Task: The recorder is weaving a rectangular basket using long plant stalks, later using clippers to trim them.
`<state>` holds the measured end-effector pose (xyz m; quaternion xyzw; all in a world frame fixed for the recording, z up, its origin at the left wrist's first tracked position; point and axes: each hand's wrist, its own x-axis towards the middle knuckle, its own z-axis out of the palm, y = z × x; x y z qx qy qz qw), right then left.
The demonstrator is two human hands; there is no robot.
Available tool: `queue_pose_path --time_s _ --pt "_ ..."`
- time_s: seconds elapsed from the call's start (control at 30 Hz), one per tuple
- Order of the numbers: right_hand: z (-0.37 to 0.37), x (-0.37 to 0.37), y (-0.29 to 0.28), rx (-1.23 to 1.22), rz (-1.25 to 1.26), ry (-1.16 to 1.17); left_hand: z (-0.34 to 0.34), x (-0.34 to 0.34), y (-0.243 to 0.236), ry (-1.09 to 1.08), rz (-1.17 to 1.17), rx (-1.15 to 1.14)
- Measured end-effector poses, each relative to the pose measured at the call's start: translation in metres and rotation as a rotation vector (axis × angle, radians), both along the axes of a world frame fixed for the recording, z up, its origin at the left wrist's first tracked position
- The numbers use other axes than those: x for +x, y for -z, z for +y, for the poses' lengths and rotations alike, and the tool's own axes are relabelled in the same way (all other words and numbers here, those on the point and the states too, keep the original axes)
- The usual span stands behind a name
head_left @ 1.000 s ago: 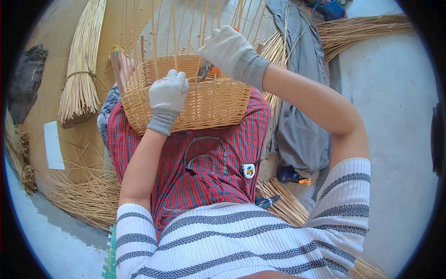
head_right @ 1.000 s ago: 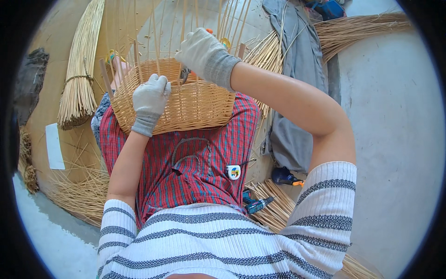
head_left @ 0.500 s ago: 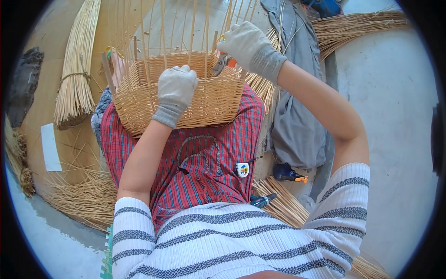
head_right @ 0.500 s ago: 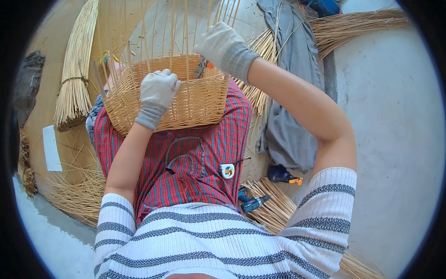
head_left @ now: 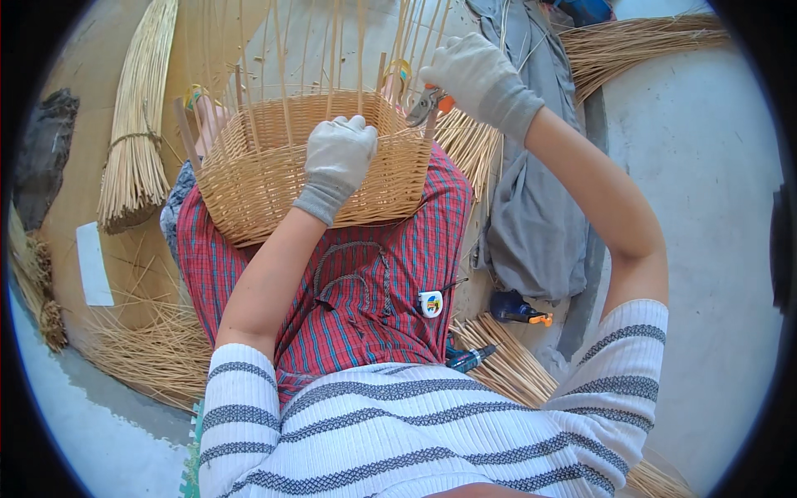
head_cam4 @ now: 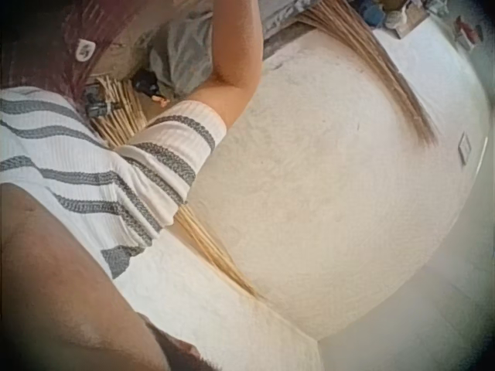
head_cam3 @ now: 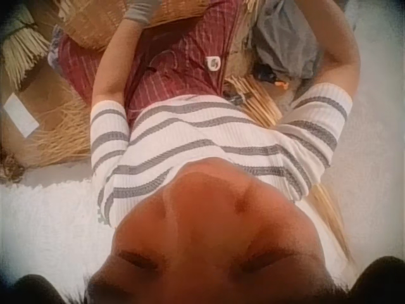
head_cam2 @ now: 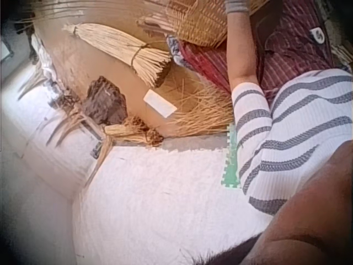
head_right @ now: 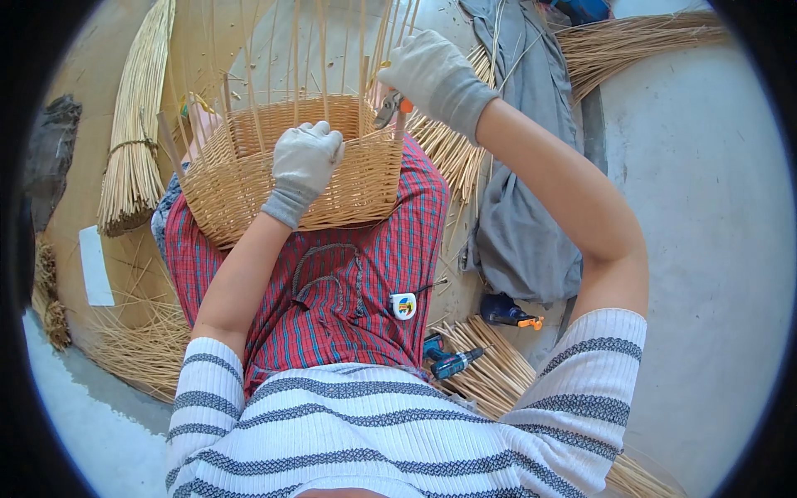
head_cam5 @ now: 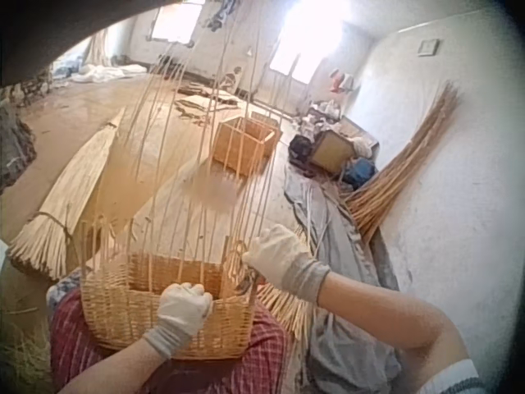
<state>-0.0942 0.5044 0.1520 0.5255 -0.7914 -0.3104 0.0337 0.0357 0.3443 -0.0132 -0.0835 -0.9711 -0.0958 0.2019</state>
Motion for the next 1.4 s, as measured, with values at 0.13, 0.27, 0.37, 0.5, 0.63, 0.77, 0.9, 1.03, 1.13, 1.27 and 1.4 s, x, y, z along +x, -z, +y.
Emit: queue_pose_path --time_s 0.13,0.27,0.37,0.5,0.63,0.77,0.9,1.03,1.13,1.27,1.4 --pt "-0.005 0.004 0.022 -0.022 0.067 -0.027 0.002 -0.007 0.005 -0.019 -0.066 0.005" --pt "-0.002 0.008 0.031 0.016 0.04 -0.002 0.002 0.001 0.002 -0.037 -0.021 0.051" --pt "0.029 -0.003 0.019 -0.068 -0.237 0.19 0.017 0.002 -0.001 -0.044 0.063 0.068" --pt "0.082 -0.023 0.006 -0.148 -0.124 0.046 0.041 -0.017 0.0 0.041 -0.016 0.065" --pt "0.105 -0.021 0.031 -0.146 0.046 0.045 0.052 -0.027 0.002 0.018 -0.086 0.015" --pt "0.103 -0.012 0.061 -0.314 0.08 -0.037 0.055 -0.023 0.0 0.014 -0.094 -0.075" --pt "0.112 -0.012 0.073 -0.35 0.083 -0.07 0.059 -0.023 -0.002 0.012 -0.097 -0.094" --pt "0.143 -0.018 0.077 -0.421 -0.053 0.066 0.058 -0.021 -0.006 0.073 -0.146 -0.158" --pt "0.167 -0.012 0.092 -0.742 -0.107 0.228 0.062 -0.016 -0.007 0.032 -0.18 -0.068" --pt "0.175 0.029 0.137 -1.312 -0.596 0.827 0.087 -0.023 -0.004 -0.071 -0.099 0.348" --pt "0.159 0.074 0.174 -1.62 -1.464 1.357 0.081 -0.071 -0.003 -0.056 -0.701 1.578"
